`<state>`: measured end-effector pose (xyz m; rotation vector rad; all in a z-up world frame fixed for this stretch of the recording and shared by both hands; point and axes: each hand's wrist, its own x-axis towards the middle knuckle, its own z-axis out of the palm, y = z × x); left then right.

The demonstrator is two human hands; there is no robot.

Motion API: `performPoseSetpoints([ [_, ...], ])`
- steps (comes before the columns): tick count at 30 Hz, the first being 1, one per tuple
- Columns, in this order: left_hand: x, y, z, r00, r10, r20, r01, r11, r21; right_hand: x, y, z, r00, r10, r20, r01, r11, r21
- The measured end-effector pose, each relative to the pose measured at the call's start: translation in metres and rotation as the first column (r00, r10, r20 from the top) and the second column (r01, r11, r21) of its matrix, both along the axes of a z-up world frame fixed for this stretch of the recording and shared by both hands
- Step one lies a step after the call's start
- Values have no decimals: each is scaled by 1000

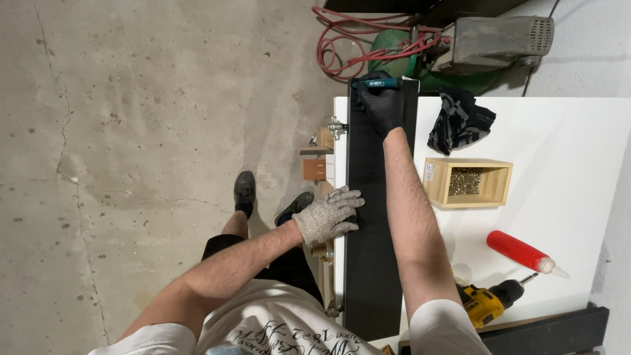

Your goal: The person wipes a black rectangular panel on a white workbench using a black cloth. They repeatedly clean the surface, moving the cloth across the panel and occasionally adjusting their grip. The person also wipes the edges and corners of the panel.

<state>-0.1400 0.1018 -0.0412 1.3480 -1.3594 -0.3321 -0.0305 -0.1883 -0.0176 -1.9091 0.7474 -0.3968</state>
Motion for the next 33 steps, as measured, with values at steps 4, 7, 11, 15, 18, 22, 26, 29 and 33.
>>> performPoseSetpoints([
  [4, 0, 0, 2, 1000, 8, 26, -8, 1000, 0, 0, 1, -3, 1000, 10, -2, -10, 1000, -25],
  [7, 1, 0, 6, 1000, 3, 14, -3, 1000, -7, -3, 3, -1, 1000, -5, -7, 5, 999, 49],
  [11, 1, 0, 4, 1000, -1, 31, 2, 1000, -1, -6, 2, -5, 1000, -8, -11, 8, 1000, 19],
  [15, -4, -1, -7, 1000, 1, 29, -1, 1000, -12, -10, 5, -7, 999, -6, -38, 5, 1000, -24],
  [18, -7, -3, -15, 999, 7, 37, -6, 1000, -27, -13, 11, -6, 999, -42, -23, 41, 998, -52],
  [22, -7, -2, -13, 999, 16, 29, -15, 1000, -18, -21, 7, -18, 999, -20, -50, 12, 990, -137],
  [26, -6, -3, -13, 999, 4, 48, -4, 1000, -1, -21, 16, 3, 993, -69, -96, 67, 998, -23],
  [29, -6, -2, -12, 999, 9, 41, -9, 1000, -2, -26, 13, -9, 992, -80, -100, 77, 996, -39],
  [33, -8, -4, -18, 999, 12, 48, -12, 1000, 1, -28, 18, -12, 992, -94, -81, 87, 993, -84],
])
